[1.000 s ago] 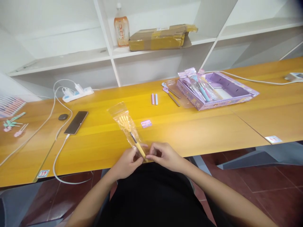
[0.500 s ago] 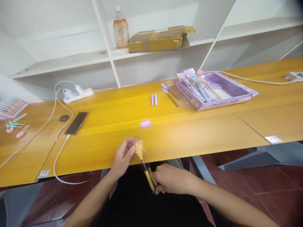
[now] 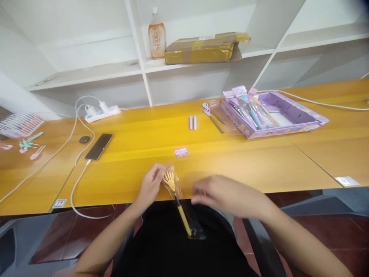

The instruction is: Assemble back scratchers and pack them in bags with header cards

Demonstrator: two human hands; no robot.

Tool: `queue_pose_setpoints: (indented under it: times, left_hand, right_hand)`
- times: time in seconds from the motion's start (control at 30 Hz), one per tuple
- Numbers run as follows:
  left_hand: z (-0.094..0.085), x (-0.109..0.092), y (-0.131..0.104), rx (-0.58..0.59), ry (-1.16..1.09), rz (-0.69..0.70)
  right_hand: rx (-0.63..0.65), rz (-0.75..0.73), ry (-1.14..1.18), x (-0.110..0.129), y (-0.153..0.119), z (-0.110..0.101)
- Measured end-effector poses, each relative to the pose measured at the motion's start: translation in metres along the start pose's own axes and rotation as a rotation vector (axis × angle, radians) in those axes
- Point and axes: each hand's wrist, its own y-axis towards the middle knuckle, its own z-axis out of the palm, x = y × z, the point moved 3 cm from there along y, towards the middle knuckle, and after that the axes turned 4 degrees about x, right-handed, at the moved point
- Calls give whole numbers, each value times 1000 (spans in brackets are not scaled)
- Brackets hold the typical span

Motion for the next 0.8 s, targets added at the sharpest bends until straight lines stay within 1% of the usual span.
queue_pose_setpoints:
  times: [0.07,0.1,0.13,0.17,0.23,0.3,0.37,0.43,0.53,0.6,0.7,0.8]
  left_hand:
    - [-1,-5,9,-24,-22,-3]
    - [0,-6,14,-41,-46,-14]
    - [1,-6,19,-51,-71,-31]
    - [3,-7,24,-52,-93,-50]
    - [7,-8,31,-36,-115,-73]
    - [9,-13,37,-28,-101,-61]
    - [8,-20,42,-43,-38,-30]
    - [6,-31,47,-37,87,-12]
    - [4,-43,55,-22,265,-9]
    - [6,-45,58,-10,304,-13]
    - [13,-41,59,15,294,-6]
    - [17,-31,57,11,182,-21]
  right_hand:
    - [-260,37,-46,-18,24,-28]
    - [-392,61,-70,-29,37,-38]
    - [-461,67,-98,-41,52,-43]
    - [-481,75,-116,-54,67,-44]
    - [-439,80,-127,-77,93,-40]
    - [-415,103,-64,-96,110,-34]
    - [-423,147,33,-112,118,-31]
    - [-418,189,109,-123,120,-32]
    - [-386,209,164,-132,120,-35]
    - [-378,205,202,-135,117,-36]
    - [-389,198,236,-134,110,-37]
    - [-415,194,198,-130,101,-44]
